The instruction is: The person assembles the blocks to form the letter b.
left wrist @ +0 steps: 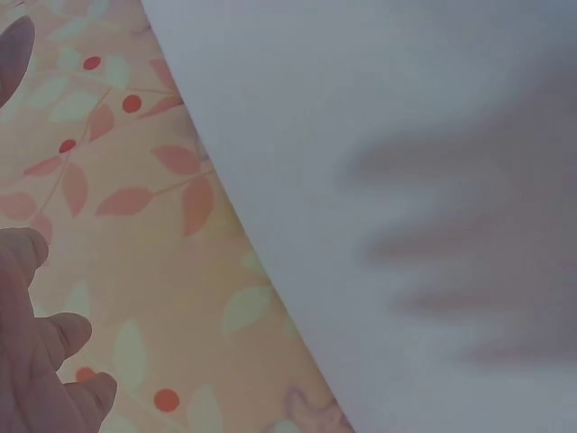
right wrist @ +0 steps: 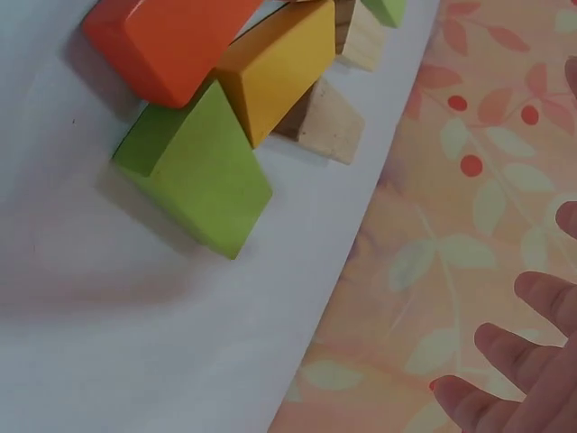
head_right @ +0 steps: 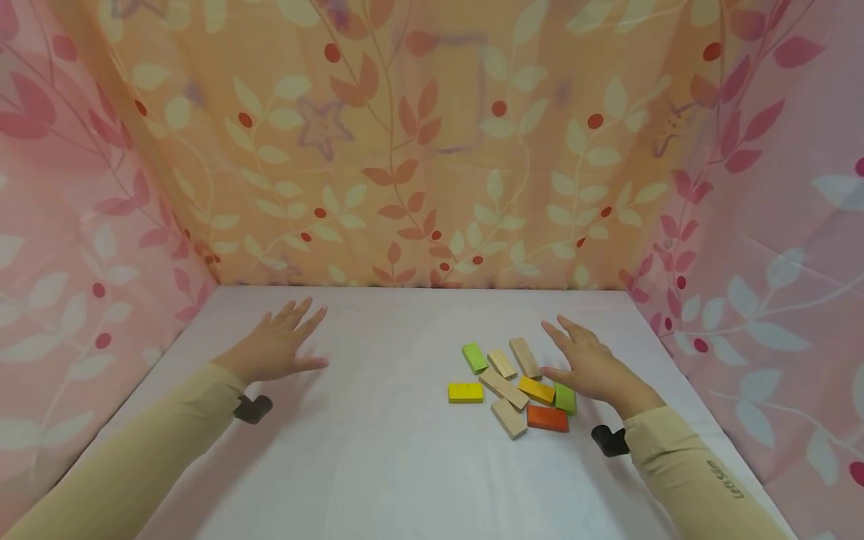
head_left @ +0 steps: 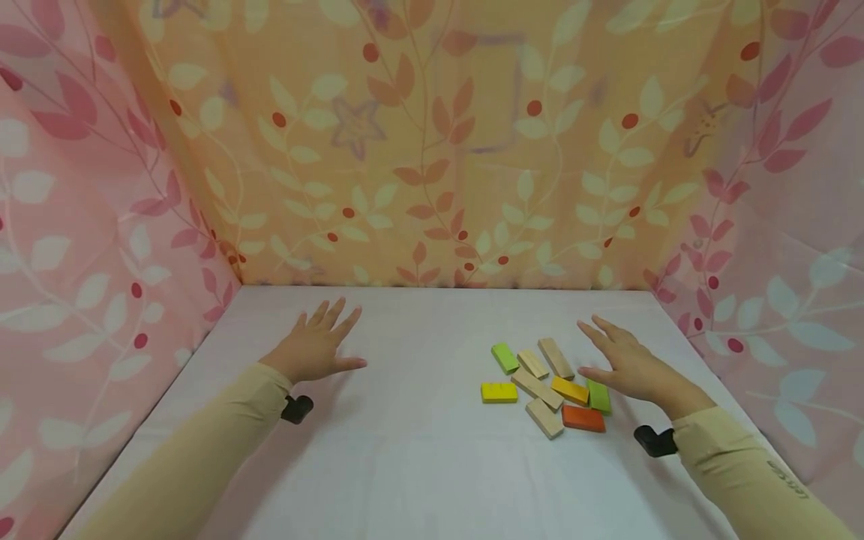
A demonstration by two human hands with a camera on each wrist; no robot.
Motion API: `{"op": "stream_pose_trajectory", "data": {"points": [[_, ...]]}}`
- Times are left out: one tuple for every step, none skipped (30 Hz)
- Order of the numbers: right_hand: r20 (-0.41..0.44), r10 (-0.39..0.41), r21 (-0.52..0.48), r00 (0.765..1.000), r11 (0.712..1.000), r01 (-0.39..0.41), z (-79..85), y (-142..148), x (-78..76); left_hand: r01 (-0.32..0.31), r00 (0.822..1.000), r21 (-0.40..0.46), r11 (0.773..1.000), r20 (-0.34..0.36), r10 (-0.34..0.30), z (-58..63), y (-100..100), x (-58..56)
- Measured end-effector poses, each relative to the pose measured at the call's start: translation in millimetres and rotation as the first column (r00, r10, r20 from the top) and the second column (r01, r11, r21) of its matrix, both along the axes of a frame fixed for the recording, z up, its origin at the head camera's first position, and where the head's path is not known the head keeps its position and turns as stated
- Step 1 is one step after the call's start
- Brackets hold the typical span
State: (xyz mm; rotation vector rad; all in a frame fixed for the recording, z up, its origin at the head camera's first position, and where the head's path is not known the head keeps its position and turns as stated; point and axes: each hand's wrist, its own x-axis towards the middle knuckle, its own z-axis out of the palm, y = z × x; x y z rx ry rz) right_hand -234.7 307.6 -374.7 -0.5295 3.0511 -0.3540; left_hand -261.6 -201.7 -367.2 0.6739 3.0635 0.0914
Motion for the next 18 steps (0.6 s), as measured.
{"op": "stream_pose_trajectory", "data": {"points": [[0.002, -0.002, -0.007, 1.000, 1.000, 0.002, -0.2, -1, -0.1, 0.003, 1.000, 0.003, 1.000, -0.001, -0.003, -0.2, 2, -0.3], [0.003, 0.000, -0.014, 1.000, 1.000, 0.000, -0.2, -1, -0.1, 0.007, 1.000, 0.007, 1.000, -0.003, -0.006, -0.6, 3, -0.7], [0.007, -0.002, -0.022, 1.000, 1.000, 0.002, 0.1, -2, 0.1, 0.005, 1.000, 0.006, 1.000, -0.004, -0.005, -1.1, 5, -1.3], [0.009, 0.000, -0.028, 1.000, 1.000, 0.000, 0.1, -3, 0.3, 0.008, 1.000, 0.010, 1.000, -0.003, -0.008, -2.0, 6, -2.1], [0.014, -0.002, -0.035, 1.000, 0.999, 0.002, 0.3, -4, 0.7, 0.011, 1.000, 0.013, 1.000, -0.001, -0.011, -2.6, 8, -2.7], [0.019, -0.001, -0.041, 1.000, 0.999, 0.002, 0.7, -5, 1.1, 0.015, 1.000, 0.013, 1.000, 0.000, -0.015, -3.5, 9, -3.5], [0.024, -0.003, -0.047, 1.000, 0.999, 0.004, 1.0, -5, 1.4, 0.018, 1.000, 0.009, 1.000, 0.001, -0.018, -4.3, 11, -4.3], [0.028, -0.004, -0.052, 1.000, 0.999, 0.006, 1.2, -6, 1.7, 0.021, 1.000, 0.012, 1.000, 0.004, -0.021, -4.9, 12, -4.8], [0.032, -0.006, -0.058, 0.999, 0.998, 0.008, 1.4, -6, 2.0, 0.028, 1.000, 0.017, 0.999, 0.002, -0.028, -5.4, 14, -5.4], [0.036, -0.008, -0.062, 0.999, 0.998, 0.010, 1.4, -6, 2.0, 0.033, 0.999, 0.024, 0.999, 0.001, -0.033, -5.8, 15, -5.9], [0.040, -0.011, -0.068, 0.999, 0.998, 0.014, 1.4, -7, 2.0, 0.042, 0.999, 0.035, 0.998, -0.003, -0.042, -5.6, 17, -6.1], [0.043, -0.013, -0.072, 0.999, 0.997, 0.016, 1.2, -7, 1.8, 0.047, 0.999, 0.044, 0.998, -0.005, -0.047, -5.7, 19, -6.4], [0.045, -0.014, -0.077, 0.999, 0.997, 0.017, 0.9, -7, 1.7, 0.055, 0.998, 0.056, 0.997, -0.009, -0.055, -5.4, 21, -6.6], [0.049, -0.016, -0.082, 0.999, 0.996, 0.020, 0.7, -7, 1.5, 0.062, 0.998, 0.067, 0.996, -0.014, -0.061, -5.2, 23, -6.7], [0.052, -0.016, -0.089, 0.999, 0.996, 0.020, 0.4, -7, 1.4, 0.069, 0.998, 0.076, 0.995, -0.017, -0.068, -5.0, 24, -6.8], [0.055, -0.016, -0.096, 0.998, 0.995, 0.021, 0.0, -8, 1.2, 0.070, 0.997, 0.087, 0.994, -0.012, -0.070, -4.9, 26, -6.9], [0.058, -0.016, -0.104, 0.998, 0.994, 0.022, -0.3, -8, 1.3, 0.077, 0.997, 0.098, 0.992, -0.013, -0.076, -4.9, 27, -7.0], [0.062, -0.015, -0.114, 0.998, 0.993, 0.022, -0.5, -8, 1.3, 0.078, 0.997, 0.105, 0.991, -0.008, -0.077, -5.2, 28, -7.0]]}}
